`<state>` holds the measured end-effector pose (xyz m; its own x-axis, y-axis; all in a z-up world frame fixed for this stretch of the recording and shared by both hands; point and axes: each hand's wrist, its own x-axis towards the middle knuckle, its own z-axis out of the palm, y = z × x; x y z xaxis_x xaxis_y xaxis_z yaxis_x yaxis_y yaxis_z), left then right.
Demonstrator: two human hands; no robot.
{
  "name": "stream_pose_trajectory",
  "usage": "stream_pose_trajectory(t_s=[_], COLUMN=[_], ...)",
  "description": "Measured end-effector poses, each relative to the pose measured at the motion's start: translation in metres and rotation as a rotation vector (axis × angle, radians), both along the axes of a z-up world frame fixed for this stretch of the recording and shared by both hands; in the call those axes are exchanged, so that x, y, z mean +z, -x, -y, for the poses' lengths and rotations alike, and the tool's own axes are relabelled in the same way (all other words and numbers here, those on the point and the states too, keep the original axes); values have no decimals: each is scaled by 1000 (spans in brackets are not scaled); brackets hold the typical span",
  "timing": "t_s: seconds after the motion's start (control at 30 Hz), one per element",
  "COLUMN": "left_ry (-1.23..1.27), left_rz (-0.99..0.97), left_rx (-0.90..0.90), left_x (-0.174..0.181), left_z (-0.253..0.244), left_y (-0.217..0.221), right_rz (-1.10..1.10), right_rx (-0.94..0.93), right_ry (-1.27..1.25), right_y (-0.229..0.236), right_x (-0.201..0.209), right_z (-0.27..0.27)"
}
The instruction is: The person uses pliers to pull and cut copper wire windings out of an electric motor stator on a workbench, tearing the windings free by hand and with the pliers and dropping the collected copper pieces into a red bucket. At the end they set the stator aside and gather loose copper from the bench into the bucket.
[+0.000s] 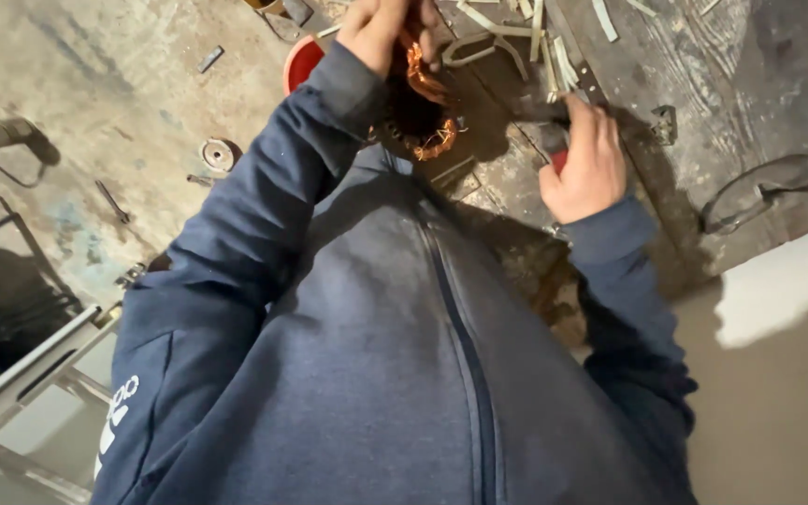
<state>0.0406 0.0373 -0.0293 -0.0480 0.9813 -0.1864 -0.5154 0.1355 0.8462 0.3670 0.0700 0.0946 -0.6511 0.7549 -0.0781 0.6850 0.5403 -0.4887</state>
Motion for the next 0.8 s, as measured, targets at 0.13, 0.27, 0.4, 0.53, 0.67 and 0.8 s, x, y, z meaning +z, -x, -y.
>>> stream_pose_trajectory(t_s=[0.13, 0.27, 0.4, 0.53, 0.67, 0.8], left_ry=[-53, -100, -94, -172, -212, -210], left_rz=[10, -11, -15, -19, -20, -27], left_rx=[21, -30, 25, 34, 103, 119], left_x=[45, 34, 25, 22, 26, 26], left_z=[14, 33, 40, 37, 34, 33], left_y=[-3, -2, -2, -6, -10, -10], right_rz=[90, 212, 221, 186, 174, 150], right_rx=[171, 380, 530, 591, 607, 577], right_ry=[-39, -266, -378, -335, -294, -317], right_y=[25, 30, 43, 44, 40, 49], right_x=[15, -1, -3, -12, -32, -30], right_z=[-16, -37, -54, -63, -62, -52])
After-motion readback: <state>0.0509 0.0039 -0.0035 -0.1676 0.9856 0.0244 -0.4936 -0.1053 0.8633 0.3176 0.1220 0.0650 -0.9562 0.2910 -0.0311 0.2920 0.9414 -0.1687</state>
